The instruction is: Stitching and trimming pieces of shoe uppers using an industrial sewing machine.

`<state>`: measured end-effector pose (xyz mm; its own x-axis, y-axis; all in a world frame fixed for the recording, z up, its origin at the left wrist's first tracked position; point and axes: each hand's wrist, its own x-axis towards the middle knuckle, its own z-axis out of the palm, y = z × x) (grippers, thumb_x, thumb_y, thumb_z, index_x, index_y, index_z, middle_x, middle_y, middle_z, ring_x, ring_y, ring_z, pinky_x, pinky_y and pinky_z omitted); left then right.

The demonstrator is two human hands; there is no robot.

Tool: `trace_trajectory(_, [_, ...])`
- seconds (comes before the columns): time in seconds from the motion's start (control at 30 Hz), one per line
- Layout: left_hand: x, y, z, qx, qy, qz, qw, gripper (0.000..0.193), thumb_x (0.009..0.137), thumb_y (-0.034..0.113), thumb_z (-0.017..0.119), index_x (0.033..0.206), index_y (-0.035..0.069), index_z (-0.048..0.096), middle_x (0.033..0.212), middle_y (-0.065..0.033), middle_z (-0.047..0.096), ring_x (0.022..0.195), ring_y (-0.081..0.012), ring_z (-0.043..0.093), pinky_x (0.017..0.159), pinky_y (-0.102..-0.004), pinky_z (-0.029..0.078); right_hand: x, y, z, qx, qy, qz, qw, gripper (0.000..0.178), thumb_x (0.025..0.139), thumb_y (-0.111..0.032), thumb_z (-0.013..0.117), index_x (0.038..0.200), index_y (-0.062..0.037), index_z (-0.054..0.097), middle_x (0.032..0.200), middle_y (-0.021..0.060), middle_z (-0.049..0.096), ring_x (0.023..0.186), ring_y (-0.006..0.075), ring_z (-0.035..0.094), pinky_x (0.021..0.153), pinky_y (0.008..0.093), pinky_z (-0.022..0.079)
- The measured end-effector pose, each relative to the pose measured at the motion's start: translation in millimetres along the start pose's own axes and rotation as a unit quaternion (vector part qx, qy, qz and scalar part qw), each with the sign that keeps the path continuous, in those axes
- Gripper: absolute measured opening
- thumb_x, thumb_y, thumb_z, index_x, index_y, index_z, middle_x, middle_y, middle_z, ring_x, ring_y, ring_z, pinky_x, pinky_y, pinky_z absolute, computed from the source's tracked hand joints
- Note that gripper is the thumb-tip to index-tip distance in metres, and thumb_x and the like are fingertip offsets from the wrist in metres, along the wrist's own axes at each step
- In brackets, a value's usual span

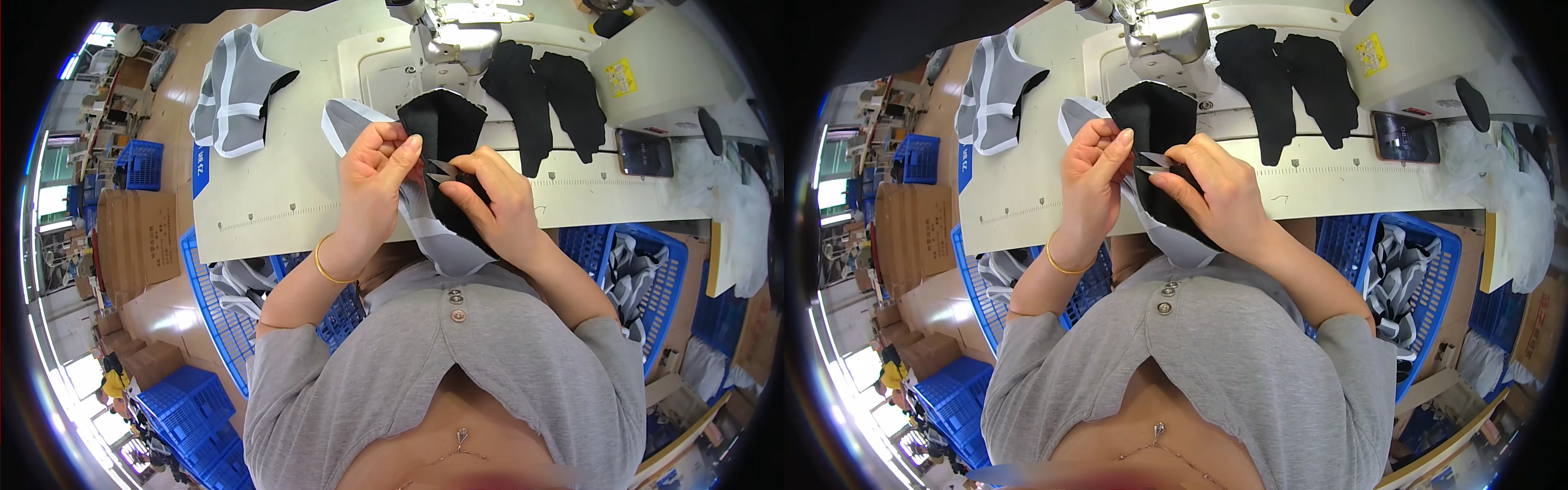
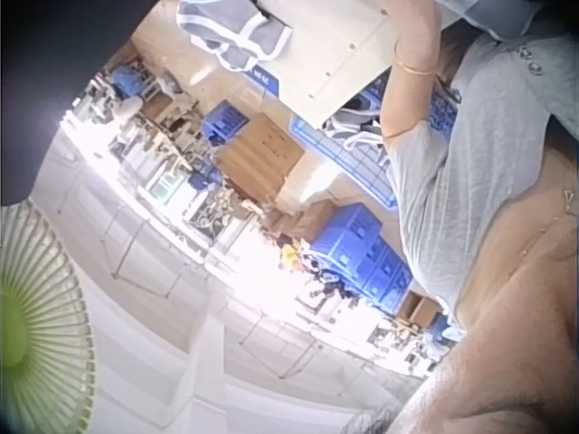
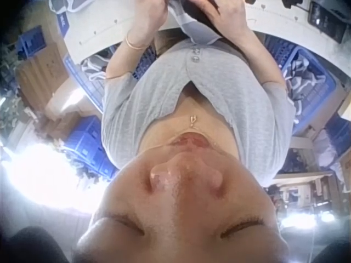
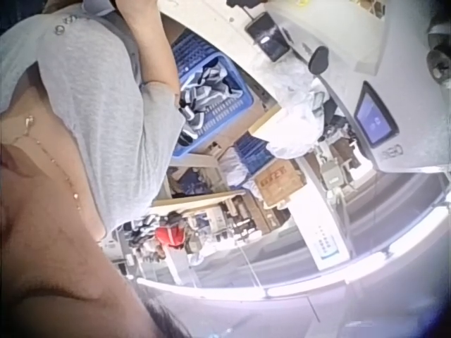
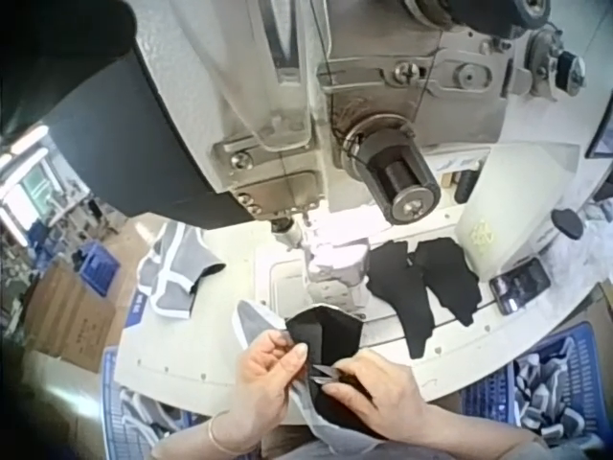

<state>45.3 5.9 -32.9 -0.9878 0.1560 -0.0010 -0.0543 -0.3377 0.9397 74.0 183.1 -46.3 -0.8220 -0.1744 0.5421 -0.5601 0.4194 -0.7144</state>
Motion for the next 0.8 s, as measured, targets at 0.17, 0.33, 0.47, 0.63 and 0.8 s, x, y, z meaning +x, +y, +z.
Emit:
trace_trajectory(0.17, [-1, 0, 0, 0.012, 0.001, -0.007, 1.0, 0.011, 0.096, 0.007, 0.061, 0.102, 0.0, 0.056, 0.08, -0.0057, 0.065, 0.068, -0.0097, 0.063, 0.06, -0.024, 0.052, -3, 4, -3, 0.049, -0.019, 0.028, 0.998, 0.025, 0.086, -0.019, 0.073, 0.094, 0.002, 0.062, 0.079, 0.0118, 0.058, 0.064, 0.0252, 0.058, 0.056, 0.0333, 0.045])
trace_trajectory(0.33, [-3, 4, 5, 0.015, 0.002, -0.024, 1.0, 0.011, 0.094, 0.007, 0.064, 0.102, 0.002, 0.058, 0.08, -0.0021, 0.062, 0.067, -0.0069, 0.056, 0.063, -0.0213, 0.045, 1, 4, 1, 0.031, -0.01, 0.011, 0.999, 0.025, 0.086, -0.02, 0.073, 0.094, 0.0017, 0.062, 0.078, 0.0118, 0.057, 0.063, 0.0254, 0.058, 0.055, 0.0333, 0.045])
trace_trajectory(0.47, [-3, 0, 3, 0.027, -0.011, -0.01, 1.0, 0.011, 0.096, 0.007, 0.061, 0.102, -0.001, 0.056, 0.079, -0.0051, 0.063, 0.066, -0.0094, 0.062, 0.06, -0.0237, 0.052, 1, 5, 2, -0.024, 0.005, -0.026, 0.999, 0.025, 0.085, -0.021, 0.074, 0.093, 0.0002, 0.063, 0.078, 0.0109, 0.057, 0.061, 0.0248, 0.058, 0.054, 0.0331, 0.046])
trace_trajectory(0.63, [-5, -2, 5, 0.04, -0.017, -0.008, 0.999, 0.01, 0.096, 0.007, 0.061, 0.102, -0.001, 0.056, 0.08, -0.0052, 0.063, 0.067, -0.0093, 0.062, 0.06, -0.0241, 0.053, -1, 2, -3, -0.058, 0.001, -0.031, 0.998, 0.024, 0.085, -0.021, 0.074, 0.091, -0.0008, 0.063, 0.076, 0.01, 0.057, 0.061, 0.0239, 0.059, 0.053, 0.0325, 0.046])
trace_trajectory(0.8, [-11, 3, -1, 0.026, 0.005, -0.04, 0.999, 0.009, 0.096, 0.007, 0.061, 0.102, 0.001, 0.056, 0.078, -0.0017, 0.06, 0.069, -0.0072, 0.059, 0.062, -0.022, 0.05, 0, -3, -4, 0.051, 0.049, 0.032, 0.997, 0.01, 0.086, -0.009, 0.071, 0.091, -0.0016, 0.066, 0.079, 0.0089, 0.061, 0.066, 0.0211, 0.058, 0.06, 0.0296, 0.045])
